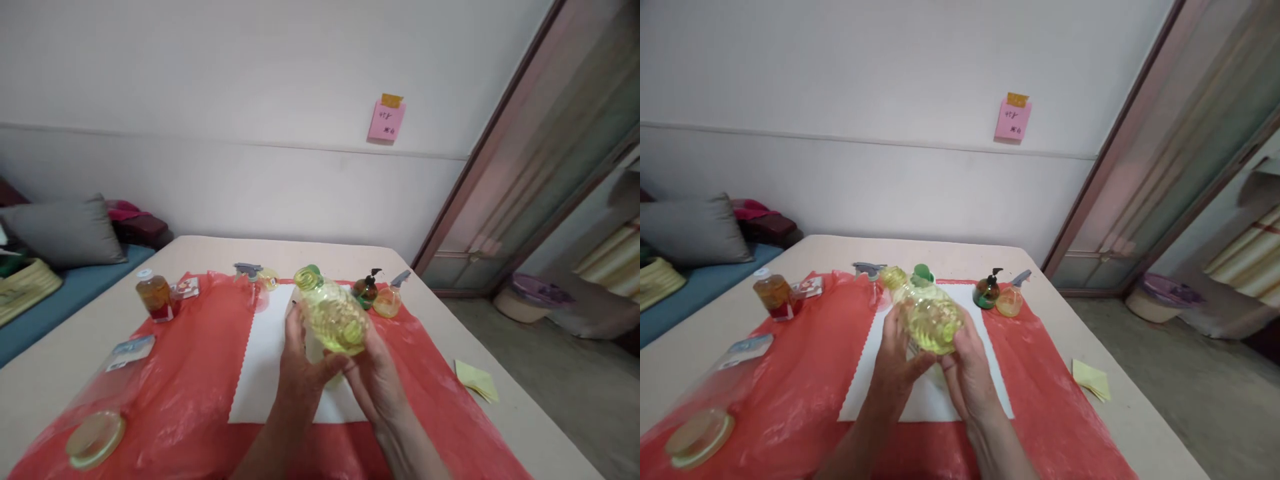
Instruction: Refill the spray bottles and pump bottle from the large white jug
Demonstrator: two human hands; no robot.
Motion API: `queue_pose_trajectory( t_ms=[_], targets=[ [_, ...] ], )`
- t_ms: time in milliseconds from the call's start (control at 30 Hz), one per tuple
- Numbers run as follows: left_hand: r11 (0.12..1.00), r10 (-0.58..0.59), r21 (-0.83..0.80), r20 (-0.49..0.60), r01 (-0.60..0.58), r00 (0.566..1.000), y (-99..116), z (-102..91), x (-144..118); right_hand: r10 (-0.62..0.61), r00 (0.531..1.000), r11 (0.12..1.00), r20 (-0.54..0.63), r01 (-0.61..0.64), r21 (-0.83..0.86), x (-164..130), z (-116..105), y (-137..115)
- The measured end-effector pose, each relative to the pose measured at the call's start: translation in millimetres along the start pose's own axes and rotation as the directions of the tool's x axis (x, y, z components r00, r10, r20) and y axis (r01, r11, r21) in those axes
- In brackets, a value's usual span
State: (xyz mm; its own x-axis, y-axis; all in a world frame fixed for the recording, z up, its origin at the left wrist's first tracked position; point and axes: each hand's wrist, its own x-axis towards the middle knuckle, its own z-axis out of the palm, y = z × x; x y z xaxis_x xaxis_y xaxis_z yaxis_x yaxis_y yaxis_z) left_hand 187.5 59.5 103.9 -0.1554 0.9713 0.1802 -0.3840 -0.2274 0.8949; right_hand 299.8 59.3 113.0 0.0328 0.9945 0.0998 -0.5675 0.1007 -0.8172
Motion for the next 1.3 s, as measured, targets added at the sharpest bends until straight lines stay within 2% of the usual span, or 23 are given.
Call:
queue_pose_trajectory(
  t_ms=[67, 100, 200, 267, 400, 733, 900, 1000, 1133, 1300],
  targets=[
    [0.998, 0.048, 0.05, -0.115, -0.042, 0.992, 2.5, -6.3, 4.3, -0.133, 0.985, 0.977, -0.109, 0.111, -0.183, 7.0, -9.5, -10.5],
    [0.997, 0.045, 0.074, -0.159, -0.033, 0.986, 4.6, -10.2, 6.7, -0.216, 0.964, 0.937, -0.152, 0.161, -0.312, 10.4, -14.4, -16.8],
    [0.994, -0.014, 0.105, -0.24, 0.04, 0.971, 10.7, -21.0, 12.7, -0.437, 0.881, 0.732, -0.181, 0.232, -0.64, 19.1, -25.2, -32.0],
    [0.992, -0.037, 0.106, -0.282, 0.069, 0.959, 12.1, -24.8, 15.3, -0.491, 0.853, 0.649, -0.177, 0.223, -0.727, 23.2, -27.6, -36.6],
    [0.994, -0.051, 0.078, -0.301, 0.078, 0.952, 9.3, -25.4, 18.3, -0.501, 0.846, 0.586, -0.182, 0.178, -0.79, 26.5, -24.2, -39.4],
    [0.986, -0.136, 0.061, -0.268, 0.158, 0.954, 16.9, -23.5, 19.5, -0.599, 0.799, 0.357, -0.044, 0.217, -0.909, 26.9, -5.5, -55.7],
    [0.989, -0.129, 0.025, -0.299, 0.143, 0.946, 8.2, -27.2, 25.9, -0.633, 0.77, 0.233, 0.075, 0.282, -0.931, 34.8, 8.7, -68.4],
    [0.991, -0.124, 0.004, -0.316, 0.133, 0.941, 3.0, -30.8, 29.5, -0.613, 0.778, 0.178, 0.136, 0.303, -0.936, 44.8, 17.7, -77.2],
    [0.993, -0.109, 0.013, -0.305, 0.118, 0.946, 6.9, -33.5, 29.1, -0.568, 0.806, 0.168, 0.165, 0.311, -0.936, 61.9, 33.3, -88.8],
    [0.986, -0.161, -0.008, -0.288, 0.165, 0.944, 12.6, -34.4, 28.1, -0.496, 0.853, 0.211, 0.163, 0.3, -0.93, 81.7, 56.6, -97.3]
  ],
)
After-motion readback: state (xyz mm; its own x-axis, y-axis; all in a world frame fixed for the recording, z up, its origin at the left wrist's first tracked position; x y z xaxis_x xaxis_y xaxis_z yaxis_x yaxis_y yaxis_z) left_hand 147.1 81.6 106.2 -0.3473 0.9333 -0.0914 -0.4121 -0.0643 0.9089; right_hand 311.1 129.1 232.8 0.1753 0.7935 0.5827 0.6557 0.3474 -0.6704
